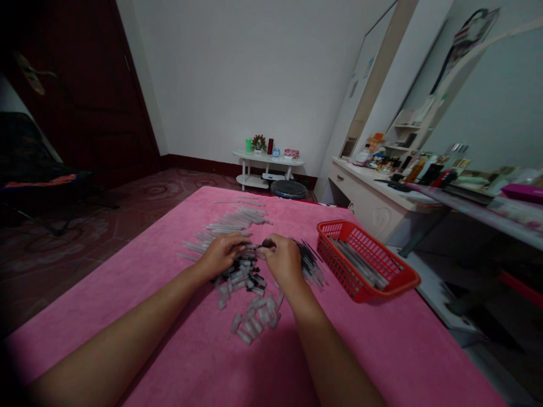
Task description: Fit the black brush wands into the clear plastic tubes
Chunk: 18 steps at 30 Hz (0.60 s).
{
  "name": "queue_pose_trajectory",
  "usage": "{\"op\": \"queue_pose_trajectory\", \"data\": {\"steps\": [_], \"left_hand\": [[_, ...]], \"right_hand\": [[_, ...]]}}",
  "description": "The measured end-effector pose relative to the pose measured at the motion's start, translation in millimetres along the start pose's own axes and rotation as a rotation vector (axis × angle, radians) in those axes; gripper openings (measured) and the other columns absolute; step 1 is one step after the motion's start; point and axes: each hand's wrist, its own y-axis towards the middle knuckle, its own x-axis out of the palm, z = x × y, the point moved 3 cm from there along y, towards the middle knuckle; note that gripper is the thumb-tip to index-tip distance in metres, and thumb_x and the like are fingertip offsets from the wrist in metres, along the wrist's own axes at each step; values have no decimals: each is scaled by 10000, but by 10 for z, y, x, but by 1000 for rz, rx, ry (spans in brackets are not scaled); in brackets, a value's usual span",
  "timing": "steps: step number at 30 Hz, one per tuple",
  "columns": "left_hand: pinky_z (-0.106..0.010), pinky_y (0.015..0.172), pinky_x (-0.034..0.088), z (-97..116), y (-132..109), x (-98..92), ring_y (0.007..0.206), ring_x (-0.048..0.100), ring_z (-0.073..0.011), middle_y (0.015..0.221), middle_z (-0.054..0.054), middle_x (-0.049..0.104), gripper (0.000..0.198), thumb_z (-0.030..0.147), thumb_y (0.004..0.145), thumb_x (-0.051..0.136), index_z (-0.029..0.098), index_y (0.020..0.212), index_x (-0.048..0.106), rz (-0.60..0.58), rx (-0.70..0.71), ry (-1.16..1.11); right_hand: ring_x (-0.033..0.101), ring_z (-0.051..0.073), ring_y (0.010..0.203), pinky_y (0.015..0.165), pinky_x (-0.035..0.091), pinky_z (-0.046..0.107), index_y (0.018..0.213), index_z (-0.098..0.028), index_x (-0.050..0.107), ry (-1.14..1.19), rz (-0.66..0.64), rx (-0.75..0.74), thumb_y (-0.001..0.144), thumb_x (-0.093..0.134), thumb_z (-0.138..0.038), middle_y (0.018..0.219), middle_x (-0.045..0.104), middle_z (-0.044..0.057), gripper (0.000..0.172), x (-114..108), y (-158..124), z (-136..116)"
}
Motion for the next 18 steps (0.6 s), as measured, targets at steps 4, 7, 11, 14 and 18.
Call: {"op": "queue_pose_trajectory", "data": {"steps": [4, 7, 11, 14, 18], "left_hand": [[-310, 819, 459, 11, 1, 2, 924, 613, -201, 957, -80, 675, 267, 89, 815, 502, 180, 995, 677, -10, 5, 6], [-303, 796, 463, 23, 4, 4, 903, 614, -198, 937, -84, 672, 266, 77, 810, 497, 170, 980, 680, -13, 21, -4], [-306, 806, 464, 28, 7, -3, 906, 612, -196, 926, -87, 670, 275, 62, 802, 495, 165, 972, 686, 26, 36, -28], [-302, 800, 464, 29, 11, -8, 893, 610, -191, 917, -83, 669, 277, 57, 801, 496, 163, 975, 685, 40, 41, -46], [-294, 787, 462, 29, 17, -14, 875, 611, -185, 916, -79, 671, 274, 56, 801, 498, 163, 973, 683, 47, 30, -62]], "right_hand": [[593, 157, 656, 612, 389, 233, 718, -194, 665, -96, -19, -68, 725, 618, -221, 723, 685, 30, 55, -12, -13, -30], [595, 153, 673, 627, 384, 227, 727, -196, 661, -111, -48, -97, 747, 593, -208, 740, 686, 27, 71, -12, -20, -46], [585, 143, 619, 599, 372, 221, 680, -194, 634, -136, -117, -67, 826, 515, -267, 652, 658, 23, 201, 10, -25, -45], [557, 131, 541, 566, 362, 218, 595, -189, 584, -129, -166, -24, 888, 417, -321, 553, 609, 18, 362, 40, -22, -26], [564, 134, 551, 549, 366, 218, 700, -190, 602, -37, -135, 2, 870, 456, -384, 597, 627, 11, 296, 52, -13, -10]]}}
